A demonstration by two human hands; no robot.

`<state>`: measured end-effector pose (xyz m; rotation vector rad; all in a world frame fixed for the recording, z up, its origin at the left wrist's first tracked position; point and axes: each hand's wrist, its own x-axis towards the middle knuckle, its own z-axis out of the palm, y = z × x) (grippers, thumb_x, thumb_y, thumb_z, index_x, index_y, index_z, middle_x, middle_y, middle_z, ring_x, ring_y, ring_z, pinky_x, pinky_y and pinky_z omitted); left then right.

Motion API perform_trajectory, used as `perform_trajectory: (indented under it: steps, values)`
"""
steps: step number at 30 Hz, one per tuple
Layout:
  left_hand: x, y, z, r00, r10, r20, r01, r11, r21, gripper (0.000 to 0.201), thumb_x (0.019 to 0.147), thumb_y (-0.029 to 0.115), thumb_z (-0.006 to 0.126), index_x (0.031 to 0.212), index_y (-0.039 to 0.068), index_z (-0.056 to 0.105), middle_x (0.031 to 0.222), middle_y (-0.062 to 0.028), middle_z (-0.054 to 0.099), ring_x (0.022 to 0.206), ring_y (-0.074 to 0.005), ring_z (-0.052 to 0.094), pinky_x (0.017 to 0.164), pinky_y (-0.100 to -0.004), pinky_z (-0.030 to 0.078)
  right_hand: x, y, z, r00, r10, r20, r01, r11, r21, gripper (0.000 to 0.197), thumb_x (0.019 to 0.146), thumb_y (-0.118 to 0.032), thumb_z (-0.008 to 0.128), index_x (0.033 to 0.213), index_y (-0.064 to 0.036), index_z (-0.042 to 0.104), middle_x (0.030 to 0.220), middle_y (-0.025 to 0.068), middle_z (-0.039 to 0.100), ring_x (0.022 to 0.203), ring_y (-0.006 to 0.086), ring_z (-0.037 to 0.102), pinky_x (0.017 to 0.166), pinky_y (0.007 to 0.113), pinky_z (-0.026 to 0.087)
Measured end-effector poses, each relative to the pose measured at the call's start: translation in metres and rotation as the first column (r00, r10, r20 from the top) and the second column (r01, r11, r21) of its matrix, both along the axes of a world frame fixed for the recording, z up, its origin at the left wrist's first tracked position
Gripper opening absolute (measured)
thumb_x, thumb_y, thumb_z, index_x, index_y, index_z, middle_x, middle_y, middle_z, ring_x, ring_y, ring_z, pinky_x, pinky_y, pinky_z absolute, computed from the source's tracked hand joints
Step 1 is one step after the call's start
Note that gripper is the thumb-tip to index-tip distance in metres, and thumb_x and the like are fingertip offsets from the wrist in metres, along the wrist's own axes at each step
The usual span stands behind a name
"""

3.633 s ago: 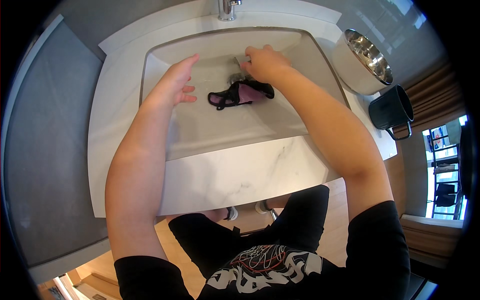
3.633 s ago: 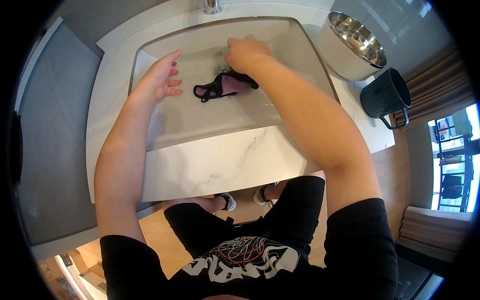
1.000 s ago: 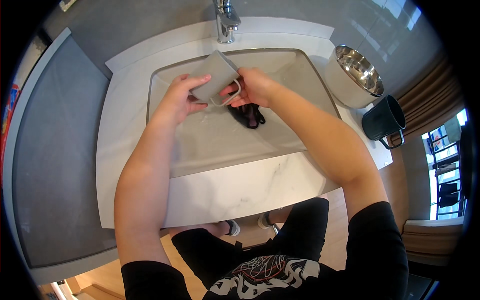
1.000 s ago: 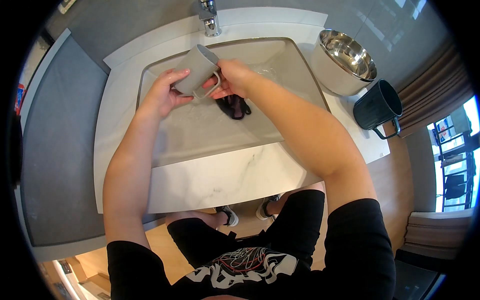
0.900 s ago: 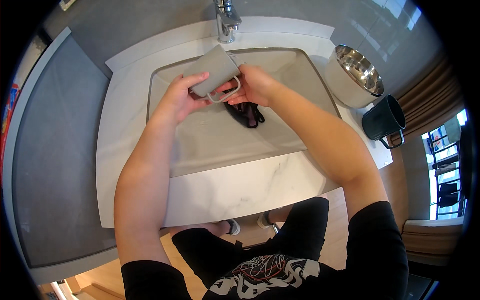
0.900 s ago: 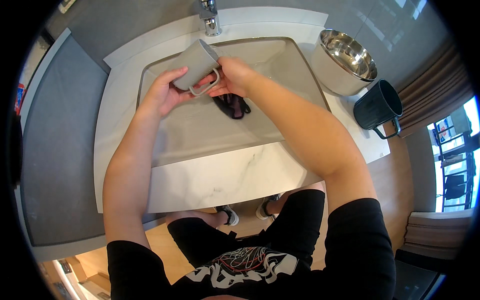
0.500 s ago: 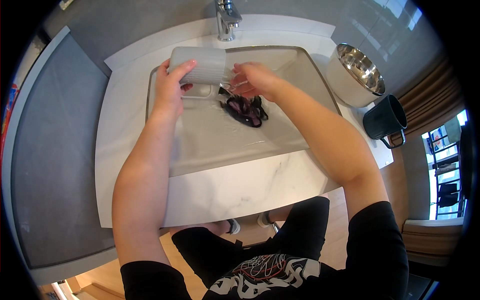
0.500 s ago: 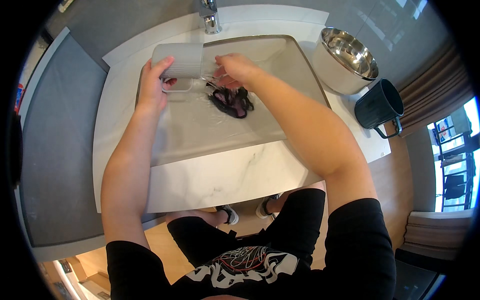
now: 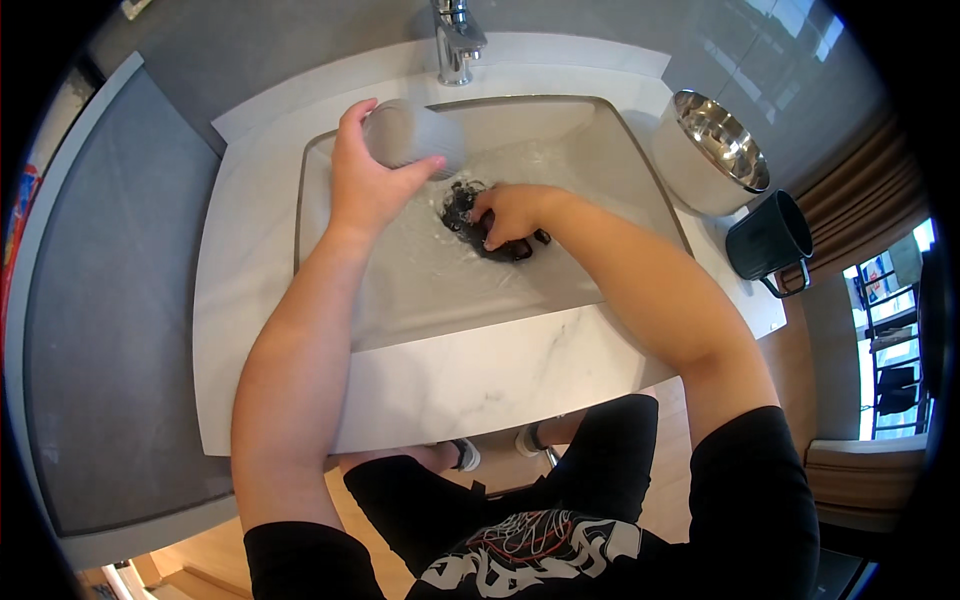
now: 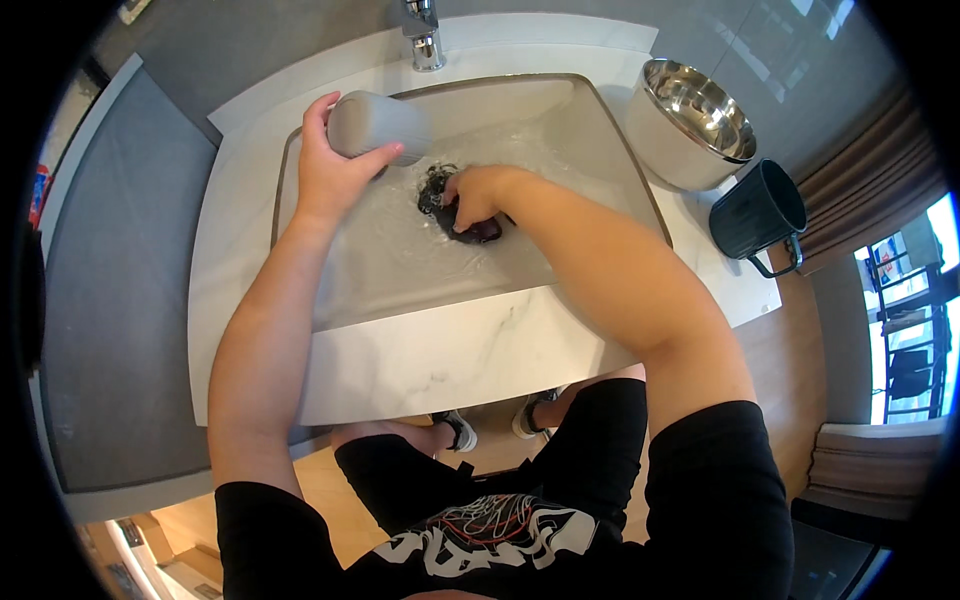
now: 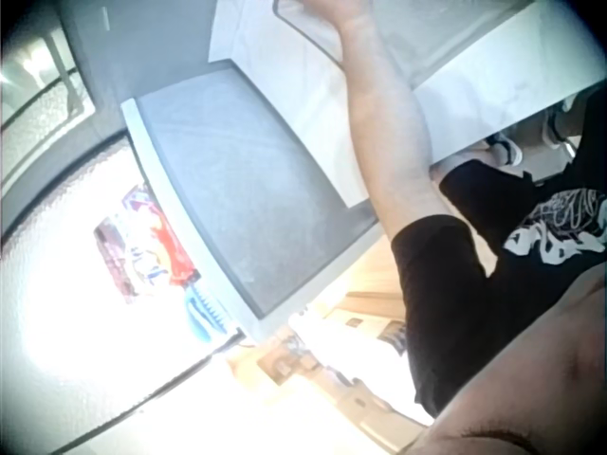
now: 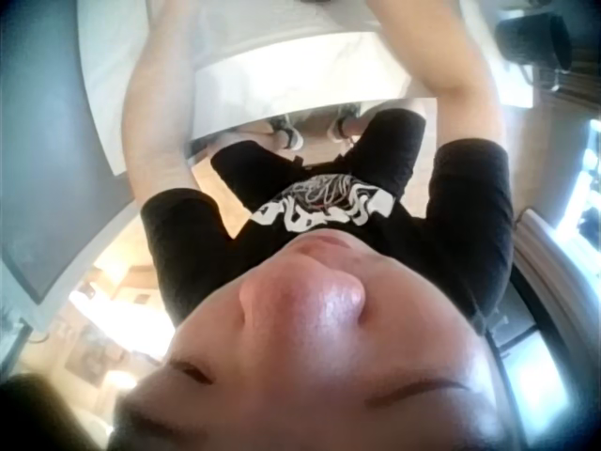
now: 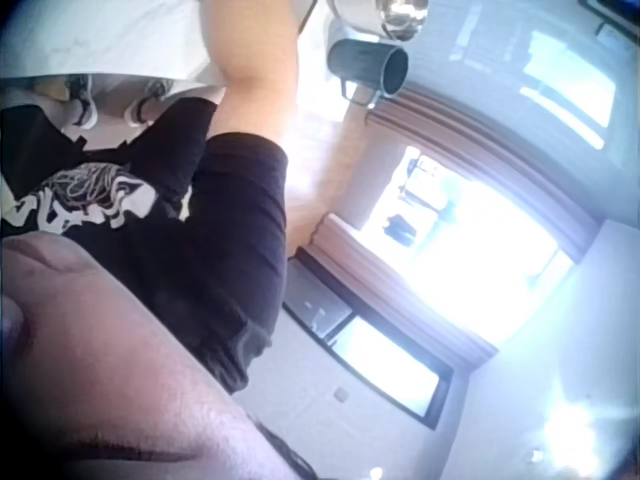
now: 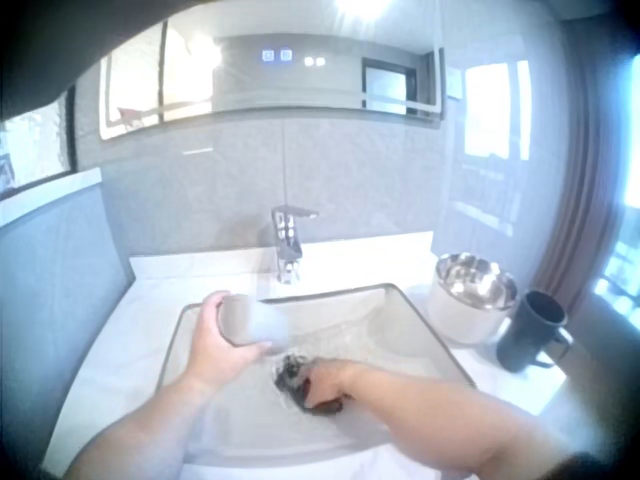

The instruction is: The person washes a dark blue mug and a purple cloth in a sink filled with water by hand, scrubbing the inside and outside of the mug with the cloth before placing the mug on the counter.

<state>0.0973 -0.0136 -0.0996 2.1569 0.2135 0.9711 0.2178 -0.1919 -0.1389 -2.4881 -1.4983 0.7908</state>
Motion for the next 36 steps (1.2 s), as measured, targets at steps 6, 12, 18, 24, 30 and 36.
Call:
perform_trajectory:
  steps: [6, 12, 18, 24, 30, 36]
  values:
    - [0.010, 0.021, -0.015, 0.978, 0.018, -0.208, -0.099, 0.918, -0.383, 0.093, 0.063, 0.035, 0.086, 0.134, 0.001, 0.037, 0.125, -0.0215, 0.054, 0.111, -0.0278, 0.056, 0.088, -0.0377, 0.048, 0.016, 0.003, -0.007, 0.942, -0.227, 0.248, 0.266, 0.955, -0.134, 0.041, 0.071, -0.027, 0.069, 0.108, -0.0085, 0.070, 0.105, 0.0178, 0.068, 0.095, 0.0313, 0.066, 0.081, 0.039, 0.053]
    - [0.002, 0.013, -0.007, 0.862, -0.009, -0.507, -0.267, 0.842, -0.468, 0.094, 0.069, 0.039, 0.082, 0.140, 0.006, 0.030, 0.114, -0.0140, 0.057, 0.091, -0.0224, 0.061, 0.061, -0.0366, 0.048, -0.009, 0.015, 0.022, 0.863, -0.174, -0.475, 0.327, 0.908, 0.262, 0.020, 0.077, -0.020, 0.063, 0.088, -0.0032, 0.061, 0.078, 0.0081, 0.064, 0.068, 0.0189, 0.059, 0.061, 0.033, 0.048]
    - [0.003, 0.014, -0.016, 0.889, -0.145, -0.434, -0.224, 0.689, -0.689, 0.090, 0.071, 0.034, 0.080, 0.137, -0.001, 0.028, 0.118, -0.0215, 0.054, 0.090, -0.0284, 0.061, 0.060, -0.0413, 0.052, -0.021, 0.028, 0.042, 0.586, 0.083, -0.806, 0.657, 0.534, 0.532, 0.022, 0.084, -0.006, 0.058, 0.105, -0.0044, 0.050, 0.083, 0.0088, 0.063, 0.075, 0.0135, 0.060, 0.066, 0.027, 0.047]
    - [0.010, 0.005, -0.014, 0.910, -0.161, -0.381, -0.212, 0.609, -0.764, 0.091, 0.073, 0.037, 0.080, 0.136, 0.001, 0.027, 0.126, -0.0234, 0.047, 0.102, -0.0339, 0.058, 0.066, -0.0436, 0.054, 0.003, 0.019, 0.015, 0.968, -0.215, -0.130, 0.238, 0.617, 0.750, 0.033, 0.083, -0.005, 0.052, 0.116, -0.0110, 0.053, 0.088, 0.0138, 0.063, 0.087, 0.0283, 0.062, 0.079, 0.036, 0.049]
    - [0.006, 0.006, -0.005, 0.925, -0.176, -0.336, -0.177, 0.583, -0.793, 0.091, 0.073, 0.039, 0.079, 0.134, -0.002, 0.026, 0.122, -0.0226, 0.050, 0.100, -0.0333, 0.060, 0.066, -0.0412, 0.055, 0.007, 0.012, 0.021, 0.861, -0.369, -0.351, 0.509, 0.647, 0.568, 0.037, 0.083, -0.008, 0.052, 0.120, -0.0089, 0.056, 0.101, 0.0145, 0.066, 0.091, 0.0271, 0.063, 0.082, 0.036, 0.049]
    - [0.002, 0.005, -0.010, 0.862, -0.147, -0.486, -0.246, 0.716, -0.653, 0.094, 0.076, 0.043, 0.076, 0.138, -0.005, 0.023, 0.119, -0.0220, 0.053, 0.086, -0.0286, 0.064, 0.062, -0.0373, 0.056, -0.035, 0.013, 0.053, 0.969, -0.104, -0.223, 0.237, 0.630, 0.739, 0.041, 0.084, -0.002, 0.057, 0.123, -0.0107, 0.052, 0.093, 0.0055, 0.062, 0.074, 0.0157, 0.061, 0.069, 0.031, 0.051]
